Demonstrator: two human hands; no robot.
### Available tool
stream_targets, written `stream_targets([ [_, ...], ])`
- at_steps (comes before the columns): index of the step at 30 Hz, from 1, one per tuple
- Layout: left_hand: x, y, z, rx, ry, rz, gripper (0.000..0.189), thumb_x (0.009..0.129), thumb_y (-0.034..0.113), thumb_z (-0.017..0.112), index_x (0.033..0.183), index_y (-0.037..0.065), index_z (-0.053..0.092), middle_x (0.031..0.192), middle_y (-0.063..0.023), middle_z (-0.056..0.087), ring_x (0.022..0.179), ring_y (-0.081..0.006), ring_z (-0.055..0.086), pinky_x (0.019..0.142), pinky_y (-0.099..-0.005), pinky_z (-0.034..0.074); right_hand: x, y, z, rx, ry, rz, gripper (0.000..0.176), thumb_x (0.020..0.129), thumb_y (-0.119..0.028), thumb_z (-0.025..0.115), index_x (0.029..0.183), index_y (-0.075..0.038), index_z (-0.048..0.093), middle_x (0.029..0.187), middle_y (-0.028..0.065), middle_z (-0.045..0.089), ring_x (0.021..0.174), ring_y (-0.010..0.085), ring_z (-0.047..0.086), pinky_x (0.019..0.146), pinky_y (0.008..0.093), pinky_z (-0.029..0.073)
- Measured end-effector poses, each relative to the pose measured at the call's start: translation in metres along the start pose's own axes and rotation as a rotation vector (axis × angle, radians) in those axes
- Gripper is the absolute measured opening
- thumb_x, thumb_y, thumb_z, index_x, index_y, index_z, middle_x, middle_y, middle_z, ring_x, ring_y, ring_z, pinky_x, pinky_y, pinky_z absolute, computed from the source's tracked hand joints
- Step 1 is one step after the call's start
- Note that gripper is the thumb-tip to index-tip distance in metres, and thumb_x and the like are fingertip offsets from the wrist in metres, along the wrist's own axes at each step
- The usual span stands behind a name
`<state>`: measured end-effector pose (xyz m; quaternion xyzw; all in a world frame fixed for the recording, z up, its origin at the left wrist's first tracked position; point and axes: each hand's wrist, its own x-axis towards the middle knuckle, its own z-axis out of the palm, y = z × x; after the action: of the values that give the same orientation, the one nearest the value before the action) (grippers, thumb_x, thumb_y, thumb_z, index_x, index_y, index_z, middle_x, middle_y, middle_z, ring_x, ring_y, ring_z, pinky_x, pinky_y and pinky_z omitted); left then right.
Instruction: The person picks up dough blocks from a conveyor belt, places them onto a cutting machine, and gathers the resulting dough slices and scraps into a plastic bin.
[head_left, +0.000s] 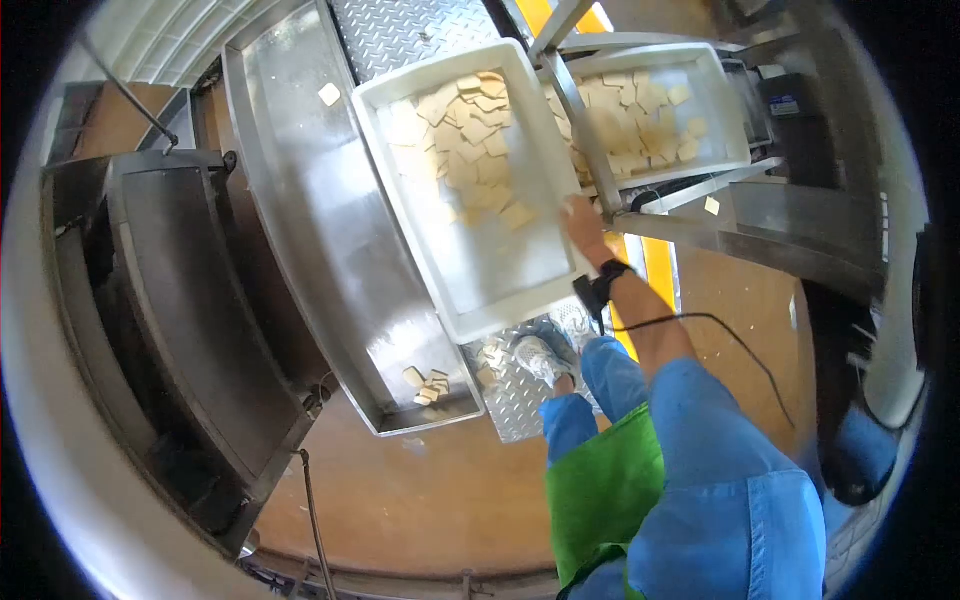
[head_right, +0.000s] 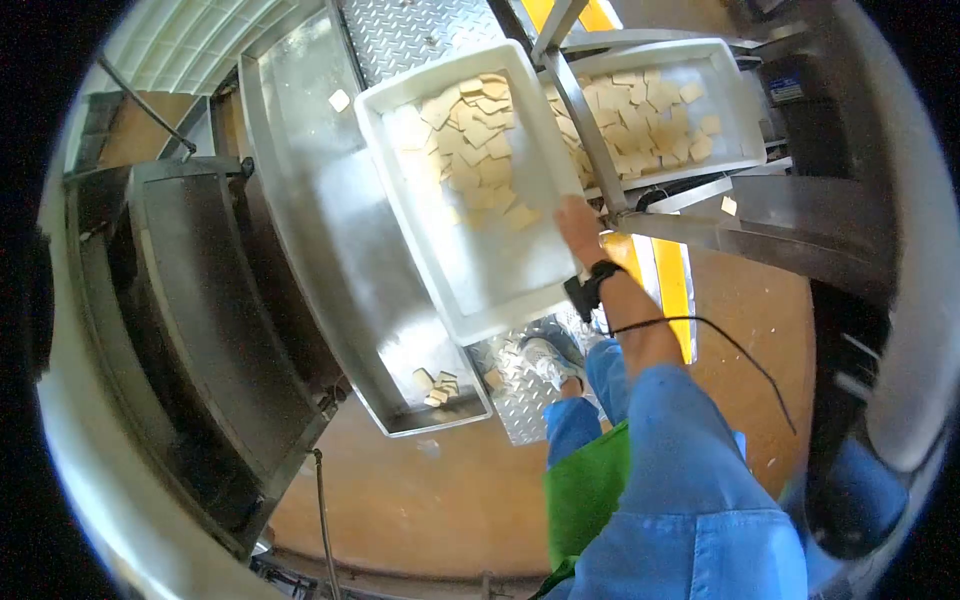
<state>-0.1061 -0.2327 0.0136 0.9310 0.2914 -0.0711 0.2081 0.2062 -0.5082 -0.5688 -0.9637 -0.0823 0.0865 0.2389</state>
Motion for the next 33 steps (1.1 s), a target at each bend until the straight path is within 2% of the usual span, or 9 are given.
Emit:
stream_targets([
  [9,-0.066,0.006,-0.062,-0.167,0.073,-0.042,0.068,0.068,0.008,0.066,0.128,0.005,0.036,0.139,-0.0266,0.013,0.127,-0.0412,0.018,0.101,-0.0498,0.018,-0.174,-0.28,-0.152,0.867,-0.151,0.26,0.013,0.084,-0.012,0.051,0.091,-0.002,0.056,0.077,0.0147,0.057,0.066,0.0255,0.051,0.062,0.0329,0.042],
  [10,-0.056,0.013,-0.065,-0.121,0.064,0.029,0.068,0.067,0.006,0.066,0.128,0.005,0.035,0.139,-0.0257,0.015,0.128,-0.0408,0.018,0.101,-0.0496,0.019,-0.2,-0.298,-0.154,0.853,0.008,0.087,0.017,0.085,-0.015,0.052,0.096,-0.002,0.057,0.081,0.0131,0.06,0.067,0.0215,0.052,0.062,0.0313,0.043],
  [15,-0.045,0.021,-0.046,-0.214,0.145,0.118,0.07,0.062,0.008,0.064,0.127,0.005,0.036,0.141,-0.0217,0.015,0.131,-0.0392,0.01,0.105,-0.0478,0.011,-0.253,-0.367,-0.361,0.954,-0.722,-0.437,0.027,0.077,-0.007,0.053,0.105,-0.005,0.052,0.086,0.0098,0.056,0.076,0.0222,0.058,0.065,0.033,0.045],
  [20,-0.047,0.03,-0.054,-0.171,0.165,0.155,0.068,0.063,0.014,0.064,0.125,0.001,0.037,0.139,-0.0226,0.019,0.13,-0.0402,0.012,0.104,-0.0481,0.013,-0.205,-0.339,-0.529,0.622,-0.113,-1.067,0.025,0.077,-0.008,0.051,0.101,-0.004,0.053,0.089,0.0115,0.055,0.075,0.0279,0.057,0.067,0.0378,0.046],
  [22,-0.047,0.026,-0.055,-0.116,0.168,0.189,0.069,0.064,0.015,0.064,0.126,0.001,0.037,0.138,-0.0229,0.02,0.129,-0.0408,0.014,0.104,-0.0481,0.014,-0.167,-0.293,-0.565,0.632,0.255,-0.747,0.03,0.078,-0.014,0.051,0.106,-0.004,0.05,0.095,0.012,0.056,0.075,0.029,0.058,0.066,0.0372,0.048],
  [23,-0.044,0.025,-0.058,-0.151,0.188,0.241,0.069,0.066,0.017,0.064,0.126,0.001,0.037,0.137,-0.0234,0.022,0.127,-0.0415,0.018,0.102,-0.0483,0.016,-0.161,-0.284,-0.622,0.618,-0.077,-0.288,0.035,0.078,-0.016,0.053,0.11,-0.003,0.048,0.091,0.0147,0.057,0.079,0.0309,0.057,0.069,0.0386,0.048],
  [24,-0.038,0.034,-0.063,-0.119,0.249,0.284,0.068,0.066,0.018,0.064,0.126,0.0,0.037,0.136,-0.0236,0.023,0.126,-0.0417,0.02,0.102,-0.0484,0.017,-0.136,-0.246,-0.61,0.438,0.37,-0.393,0.038,0.078,-0.02,0.056,0.111,-0.004,0.048,0.099,0.0182,0.053,0.086,0.0338,0.056,0.071,0.0404,0.047],
  [26,-0.021,0.057,-0.082,-0.045,0.363,0.362,0.067,0.067,0.019,0.065,0.125,0.0,0.037,0.135,-0.024,0.025,0.124,-0.042,0.024,0.101,-0.0486,0.019,-0.107,-0.206,-0.636,0.144,0.461,-0.129,0.046,0.076,-0.025,0.061,0.112,0.0,0.045,0.107,0.0211,0.046,0.089,0.037,0.054,0.072,0.0423,0.046],
  [33,0.153,0.283,-0.051,-0.508,0.366,0.605,0.036,0.082,0.011,0.053,0.114,-0.003,0.05,0.116,-0.0198,0.051,0.11,-0.0318,0.047,0.095,-0.0352,0.035,-0.028,-0.156,-0.632,0.027,0.272,0.123,0.063,0.066,-0.039,0.069,0.102,0.008,0.045,0.103,0.0207,0.044,0.084,0.0366,0.055,0.068,0.0411,0.049],
])
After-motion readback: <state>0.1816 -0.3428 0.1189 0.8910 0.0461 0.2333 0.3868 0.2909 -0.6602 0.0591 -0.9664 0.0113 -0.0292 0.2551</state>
